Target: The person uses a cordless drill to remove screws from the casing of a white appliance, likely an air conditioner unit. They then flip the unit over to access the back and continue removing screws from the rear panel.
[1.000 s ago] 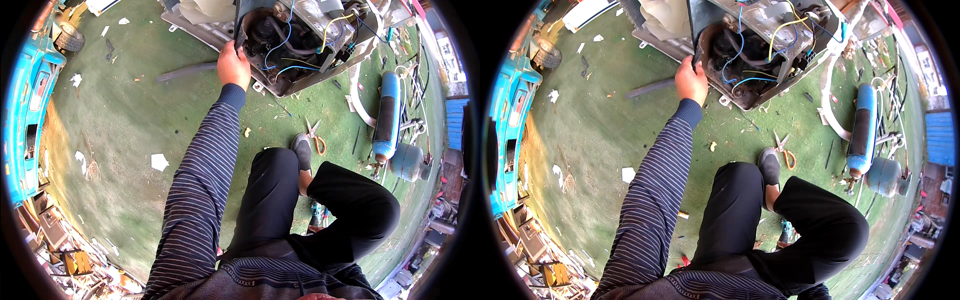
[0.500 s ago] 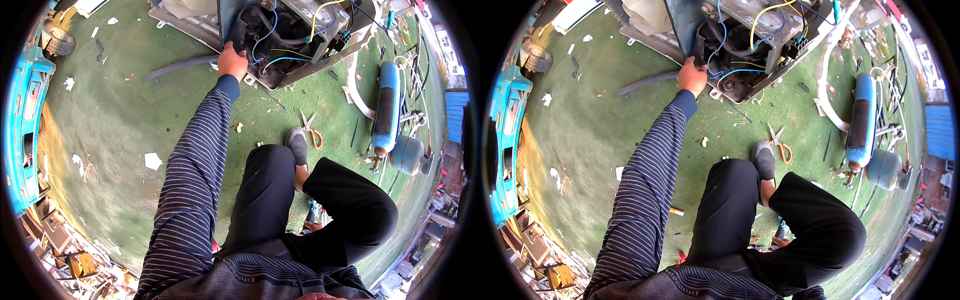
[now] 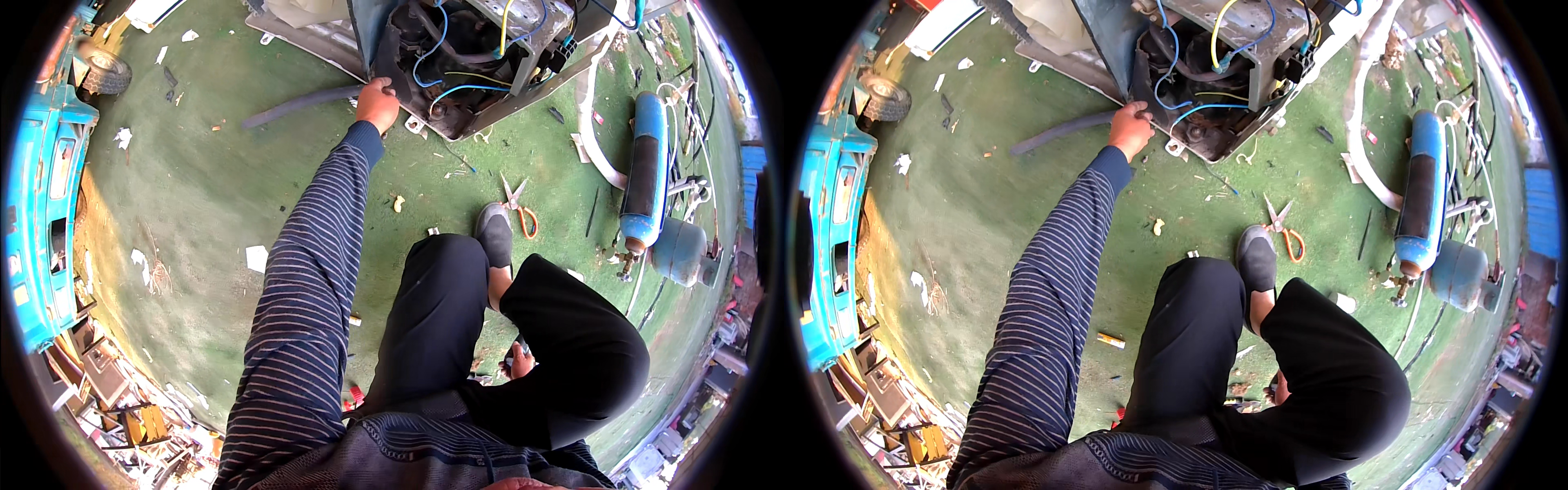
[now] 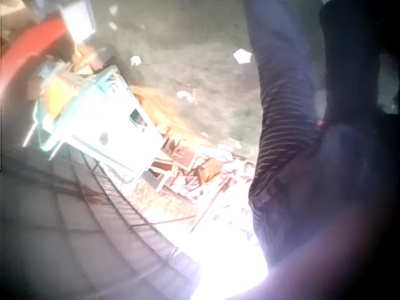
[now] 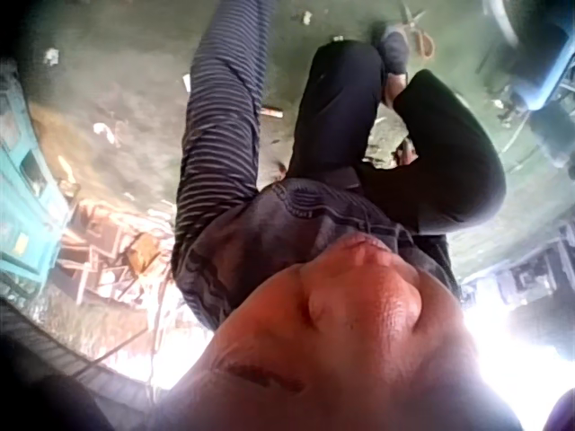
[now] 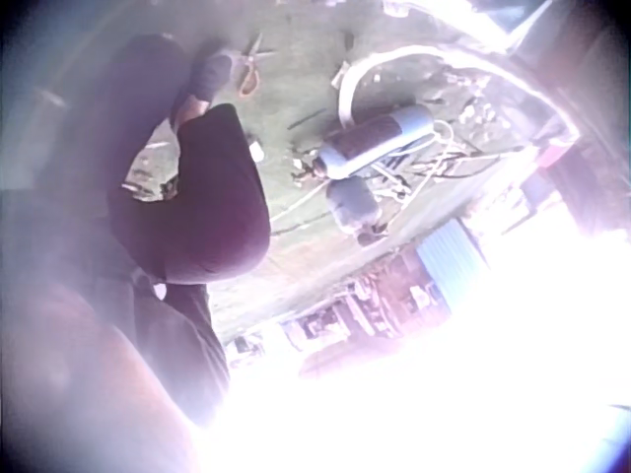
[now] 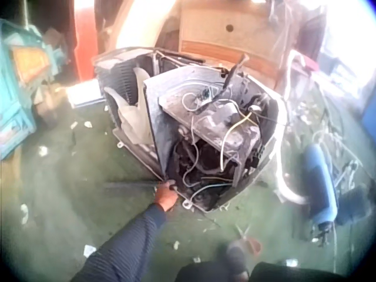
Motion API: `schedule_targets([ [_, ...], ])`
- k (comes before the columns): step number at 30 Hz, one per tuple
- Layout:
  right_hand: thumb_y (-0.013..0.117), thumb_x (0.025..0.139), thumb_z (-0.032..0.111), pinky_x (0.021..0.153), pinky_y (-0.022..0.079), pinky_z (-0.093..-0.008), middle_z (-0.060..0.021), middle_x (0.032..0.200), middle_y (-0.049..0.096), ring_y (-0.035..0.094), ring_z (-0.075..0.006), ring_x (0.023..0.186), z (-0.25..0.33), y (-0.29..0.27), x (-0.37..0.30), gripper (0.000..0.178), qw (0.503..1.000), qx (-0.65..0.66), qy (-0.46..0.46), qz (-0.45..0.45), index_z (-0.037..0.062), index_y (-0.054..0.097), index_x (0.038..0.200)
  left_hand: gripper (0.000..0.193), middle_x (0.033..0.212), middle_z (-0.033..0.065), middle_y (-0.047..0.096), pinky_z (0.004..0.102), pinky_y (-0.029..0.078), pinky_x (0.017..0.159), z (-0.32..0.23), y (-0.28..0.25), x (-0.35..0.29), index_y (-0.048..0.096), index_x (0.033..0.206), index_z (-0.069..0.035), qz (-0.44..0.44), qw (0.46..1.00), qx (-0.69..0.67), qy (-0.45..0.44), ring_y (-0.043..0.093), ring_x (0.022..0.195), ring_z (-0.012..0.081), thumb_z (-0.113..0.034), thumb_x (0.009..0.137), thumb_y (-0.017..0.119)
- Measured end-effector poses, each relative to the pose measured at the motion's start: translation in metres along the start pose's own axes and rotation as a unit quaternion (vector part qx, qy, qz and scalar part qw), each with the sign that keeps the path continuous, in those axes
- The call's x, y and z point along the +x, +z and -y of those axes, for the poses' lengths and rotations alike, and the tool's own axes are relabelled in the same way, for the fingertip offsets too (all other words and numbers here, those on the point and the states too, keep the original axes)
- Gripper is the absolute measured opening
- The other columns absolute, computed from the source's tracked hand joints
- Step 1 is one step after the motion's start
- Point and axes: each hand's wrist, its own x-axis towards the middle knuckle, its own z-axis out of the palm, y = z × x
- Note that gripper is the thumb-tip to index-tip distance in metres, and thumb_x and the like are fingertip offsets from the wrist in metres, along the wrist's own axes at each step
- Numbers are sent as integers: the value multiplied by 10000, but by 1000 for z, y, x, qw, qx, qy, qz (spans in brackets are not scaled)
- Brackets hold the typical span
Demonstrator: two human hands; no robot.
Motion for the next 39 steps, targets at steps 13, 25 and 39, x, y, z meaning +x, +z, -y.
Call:
schedule_targets([
  [13, 541, 1022, 322, 662, 510, -345, -100, 1025, 668, 668, -208, 842, 68, 43, 24, 324, 991, -38, 9, 131, 37, 535, 1177, 285, 1073, 68, 724, 267, 513, 702, 2, -101, -247, 606, 1262, -19, 134, 978, -73, -144, 677, 850, 121, -151, 1013, 560],
  [25, 680, 924, 369, 782, 539, -366, -154, 1168, 656, 650, -252, 979, 215, 74, -13, 524, 966, 104, -208, 114, 52, 541, 1318, 246, 1014, 131, 710, 318, 569, 783, 81, -159, -497, 630, 1177, 50, 30, 934, -87, -346, 694, 906, 187, -104, 1000, 556],
  [39, 720, 923, 267, 699, 479, -287, -78, 886, 648, 619, -152, 796, 338, 133, -354, 414, 617, -362, -607, 345, 5, 537, 1185, 433, 1064, 214, 684, 473, 542, 853, 124, -84, -570, 590, 1250, -53, -131, 937, 40, -322, 677, 991, 377, -301, 901, 657],
])
